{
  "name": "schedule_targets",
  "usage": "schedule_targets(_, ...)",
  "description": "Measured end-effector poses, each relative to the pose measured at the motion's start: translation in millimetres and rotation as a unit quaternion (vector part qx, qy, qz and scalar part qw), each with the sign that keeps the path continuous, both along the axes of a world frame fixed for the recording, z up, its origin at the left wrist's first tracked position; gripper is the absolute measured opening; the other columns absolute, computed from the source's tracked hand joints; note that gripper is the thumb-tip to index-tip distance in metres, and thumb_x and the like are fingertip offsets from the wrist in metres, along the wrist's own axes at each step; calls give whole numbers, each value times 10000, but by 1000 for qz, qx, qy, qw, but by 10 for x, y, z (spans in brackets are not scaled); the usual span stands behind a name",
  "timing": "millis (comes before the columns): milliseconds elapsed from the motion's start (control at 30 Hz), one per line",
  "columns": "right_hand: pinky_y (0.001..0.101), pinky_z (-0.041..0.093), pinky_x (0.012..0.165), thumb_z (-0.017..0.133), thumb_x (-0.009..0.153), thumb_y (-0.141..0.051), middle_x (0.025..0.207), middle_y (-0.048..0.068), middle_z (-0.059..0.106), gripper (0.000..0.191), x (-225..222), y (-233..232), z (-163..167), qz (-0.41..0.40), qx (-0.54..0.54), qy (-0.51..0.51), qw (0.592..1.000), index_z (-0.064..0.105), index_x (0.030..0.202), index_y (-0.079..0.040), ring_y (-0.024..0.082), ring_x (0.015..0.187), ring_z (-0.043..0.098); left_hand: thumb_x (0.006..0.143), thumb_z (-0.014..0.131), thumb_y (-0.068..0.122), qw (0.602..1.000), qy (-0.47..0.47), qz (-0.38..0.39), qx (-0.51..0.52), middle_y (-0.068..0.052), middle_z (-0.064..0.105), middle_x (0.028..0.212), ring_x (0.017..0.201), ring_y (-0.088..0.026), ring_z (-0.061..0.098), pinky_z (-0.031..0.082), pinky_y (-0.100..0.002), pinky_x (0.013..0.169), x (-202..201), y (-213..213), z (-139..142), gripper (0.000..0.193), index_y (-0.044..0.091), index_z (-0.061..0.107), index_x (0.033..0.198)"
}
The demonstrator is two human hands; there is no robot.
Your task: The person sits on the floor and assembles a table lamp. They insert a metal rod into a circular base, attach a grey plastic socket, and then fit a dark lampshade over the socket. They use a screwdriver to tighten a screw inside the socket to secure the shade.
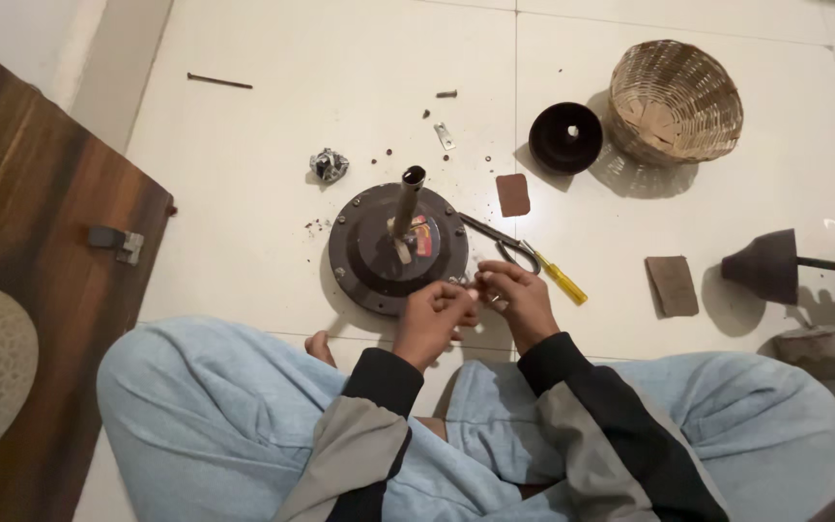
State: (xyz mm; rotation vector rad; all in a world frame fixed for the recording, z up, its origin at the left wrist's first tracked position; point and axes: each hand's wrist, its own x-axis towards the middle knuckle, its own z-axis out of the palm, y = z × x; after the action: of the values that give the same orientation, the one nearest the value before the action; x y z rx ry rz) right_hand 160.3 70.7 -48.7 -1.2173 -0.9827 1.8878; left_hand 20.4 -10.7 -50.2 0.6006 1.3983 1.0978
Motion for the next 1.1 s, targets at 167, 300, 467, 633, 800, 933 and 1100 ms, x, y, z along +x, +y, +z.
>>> schedule_targets(167, 289, 561, 867, 602, 957, -88, 1053, 93, 742, 241, -3, 10, 26, -55, 26, -22, 998, 707, 1150, 11, 150, 980, 714, 938, 703, 215, 998, 28, -55, 31, -91, 794, 921, 748, -145, 707, 522, -261, 538, 28, -30, -48, 235, 39, 711, 1094)
schedule_targets(300, 285, 567, 888, 582, 945, -69, 1057, 90, 735, 255, 3, 30, 12, -65, 16, -29, 997, 695, 1160, 8, 168, 1005, 710, 937, 639, 146, 997, 25, -63, 25, -58, 783, 934, 783, -147, 773, 503, -283, 503, 66, -54, -103, 232, 29, 723, 1118)
schedule_targets(467, 344, 499, 686, 576, 929, -20, 1028, 161, 744, 250, 33, 62, -48, -72, 52, -109, 990, 613, 1173, 24, 232, 851, 669, 952, 567, 100, 988, 115, -86, 50, -90, 800, 904, 761, -168, 802, 590, -312, 565, 111, -85, -165, 272, 5, 727, 1150)
schedule_targets(633, 328, 600, 739, 620, 866, -55, 958, 158, 754, 252, 62, 21, -88, -51, 117, -275, 953, 636, 1110, 6, 220, 832, 751, 949, 571, 89, 972, 197, -98, 83, -141, 786, 907, 736, -217, 793, 605, -330, 648, 125, -98, -210, 304, 12, 673, 1224)
schedule_targets(800, 350, 551, 794, 621, 911, -81, 973, 142, 769, 182, 77, -21, -41, -46, 254, -427, 867, 778, 986, -28, 233, 860, 718, 981, 510, 132, 987, 129, -88, 28, -139, 789, 923, 755, -208, 797, 622, -371, 648, 109, -93, -178, 294, 16, 692, 1180)
schedule_targets(933, 329, 562, 793, 589, 873, -40, 954, 131, 776, 216, 115, 2, 29, -93, 254, -383, 883, 767, 993, -17, 212, 844, 726, 951, 543, 128, 978, 169, -117, 33, -142, 793, 903, 746, -213, 801, 619, -352, 693, 101, -95, -72, 279, 33, 707, 1155)
schedule_targets(1100, 284, 560, 752, 529, 919, -11, 972, 91, 746, 237, 61, 59, 210, -137, 164, -258, 942, 731, 1043, 10, 166, 810, 682, 904, 612, 212, 950, 282, -119, 58, -160, 790, 868, 756, -288, 769, 594, -402, 750, 134, -105, 64, 252, 94, 752, 1078)
